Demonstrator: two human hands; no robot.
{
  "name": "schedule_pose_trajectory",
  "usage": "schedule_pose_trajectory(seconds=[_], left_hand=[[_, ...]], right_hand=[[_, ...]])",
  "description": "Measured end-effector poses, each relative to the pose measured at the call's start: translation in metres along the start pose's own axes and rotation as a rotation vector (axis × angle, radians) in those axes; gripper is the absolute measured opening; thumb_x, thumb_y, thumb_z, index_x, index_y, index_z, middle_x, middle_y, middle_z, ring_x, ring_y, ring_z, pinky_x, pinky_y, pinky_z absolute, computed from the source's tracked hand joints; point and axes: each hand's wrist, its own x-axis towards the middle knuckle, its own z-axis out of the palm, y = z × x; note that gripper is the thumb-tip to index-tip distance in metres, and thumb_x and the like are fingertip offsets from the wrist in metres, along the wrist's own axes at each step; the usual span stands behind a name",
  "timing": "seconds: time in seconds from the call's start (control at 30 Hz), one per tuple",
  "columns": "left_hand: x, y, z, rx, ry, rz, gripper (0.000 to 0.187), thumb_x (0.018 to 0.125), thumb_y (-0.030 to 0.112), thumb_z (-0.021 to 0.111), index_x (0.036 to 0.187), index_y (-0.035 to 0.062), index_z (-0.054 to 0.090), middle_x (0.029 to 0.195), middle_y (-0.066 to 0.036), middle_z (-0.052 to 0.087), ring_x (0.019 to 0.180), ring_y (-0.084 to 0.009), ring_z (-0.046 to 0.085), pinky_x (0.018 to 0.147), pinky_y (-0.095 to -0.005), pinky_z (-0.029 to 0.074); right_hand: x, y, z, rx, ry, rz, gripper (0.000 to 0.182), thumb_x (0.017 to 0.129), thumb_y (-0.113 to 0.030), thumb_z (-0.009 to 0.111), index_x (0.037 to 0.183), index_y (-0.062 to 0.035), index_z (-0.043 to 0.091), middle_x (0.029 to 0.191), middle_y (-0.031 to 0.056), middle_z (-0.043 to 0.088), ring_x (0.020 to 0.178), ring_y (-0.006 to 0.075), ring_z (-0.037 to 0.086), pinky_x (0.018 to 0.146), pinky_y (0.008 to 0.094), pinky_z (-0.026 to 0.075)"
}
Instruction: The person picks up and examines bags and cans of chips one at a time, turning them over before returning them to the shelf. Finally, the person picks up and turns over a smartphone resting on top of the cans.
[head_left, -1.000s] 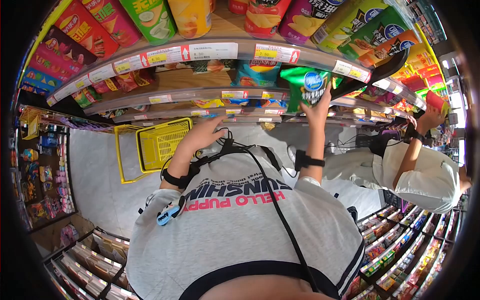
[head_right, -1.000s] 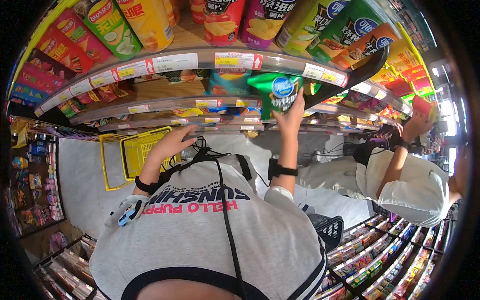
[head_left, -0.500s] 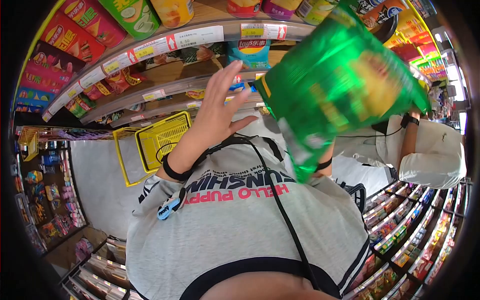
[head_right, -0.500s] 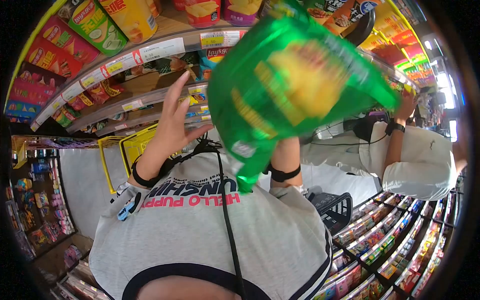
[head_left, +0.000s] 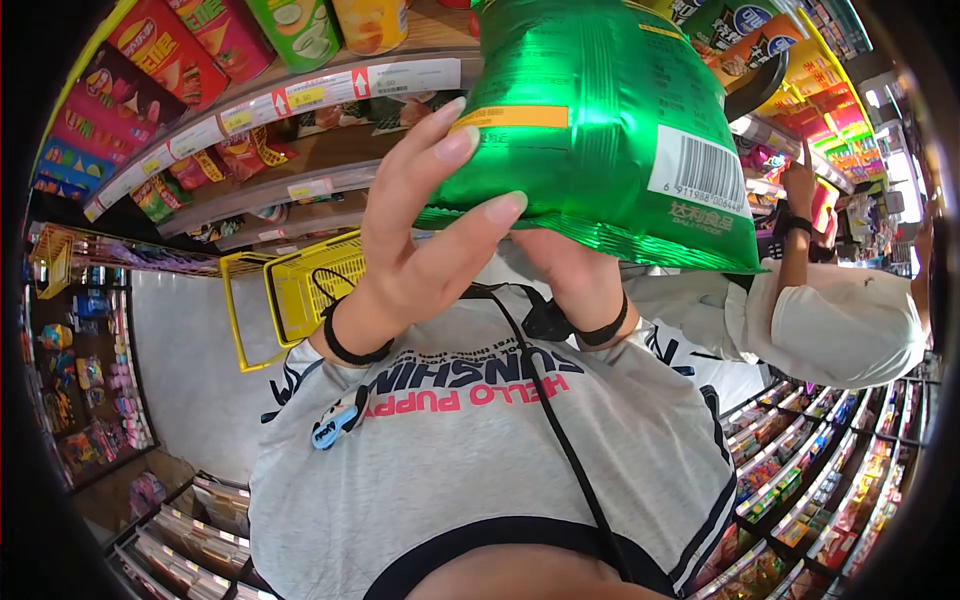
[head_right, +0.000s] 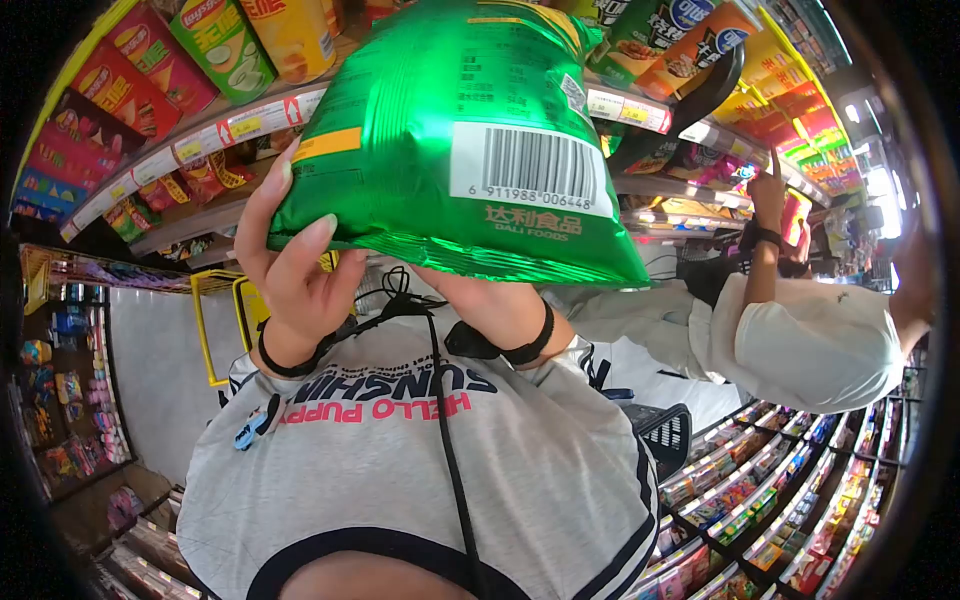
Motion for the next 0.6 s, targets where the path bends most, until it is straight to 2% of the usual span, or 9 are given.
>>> schedule_pose_trajectory(seconds=[0.13,0.23,0.33,0.47,0.57,0.6], left_hand=[[0.006,-0.001,0.005,-0.083,0.049,0.045,0.036,0.066,0.005,0.071,0.102,0.0138,0.066,0.122,-0.017,0.049,0.107,-0.0445,0.053,0.087,-0.0487,0.048],[0.013,0.002,-0.004,-0.085,-0.059,0.082,0.03,0.076,0.004,0.066,0.104,0.0141,0.06,0.124,-0.017,0.041,0.112,-0.0497,0.047,0.09,-0.0526,0.046],[0.014,0.01,-0.009,-0.057,-0.109,0.081,0.025,0.082,0.006,0.062,0.105,0.0159,0.058,0.125,-0.015,0.038,0.115,-0.0509,0.044,0.095,-0.0562,0.041],[0.019,0.01,0.003,0.29,0.13,0.247,0.026,0.079,0.019,0.066,0.102,0.0291,0.061,0.129,-0.013,0.039,0.125,-0.0476,0.032,0.104,-0.0593,0.025],[0.017,0.002,-0.002,0.434,0.191,0.351,0.028,0.074,0.028,0.07,0.097,0.0407,0.062,0.133,-0.012,0.037,0.133,-0.0446,0.019,0.107,-0.0608,0.019],[0.015,0.002,-0.003,0.41,0.203,0.342,0.028,0.074,0.029,0.07,0.097,0.0414,0.061,0.132,-0.011,0.038,0.132,-0.0442,0.019,0.107,-0.0609,0.019]], right_hand=[[0.019,-0.002,0.005,0.083,0.009,-0.035,0.108,0.056,-0.007,0.079,0.144,-0.0024,0.015,0.143,0.0148,0.03,0.129,0.022,0.034,0.107,0.036,0.026],[0.029,-0.003,0.007,0.139,0.009,-0.042,0.107,0.057,-0.007,0.079,0.143,-0.0025,0.016,0.143,0.0146,0.031,0.128,0.0219,0.034,0.107,0.0362,0.026],[0.03,-0.001,0.01,0.175,0.007,-0.038,0.106,0.057,-0.007,0.079,0.143,-0.0025,0.016,0.143,0.0145,0.031,0.128,0.0219,0.034,0.107,0.0364,0.026],[0.029,0.004,0.014,0.22,0.011,-0.039,0.105,0.058,-0.006,0.078,0.143,-0.0026,0.017,0.143,0.0143,0.031,0.128,0.0218,0.035,0.107,0.0367,0.026],[0.026,0.007,0.017,0.248,0.022,-0.04,0.104,0.059,-0.006,0.078,0.143,-0.0026,0.018,0.142,0.0142,0.032,0.128,0.0217,0.035,0.107,0.0369,0.026],[0.026,0.009,0.019,0.261,0.026,-0.043,0.103,0.059,-0.006,0.078,0.143,-0.0027,0.018,0.142,0.0141,0.032,0.128,0.0217,0.035,0.107,0.037,0.026]])
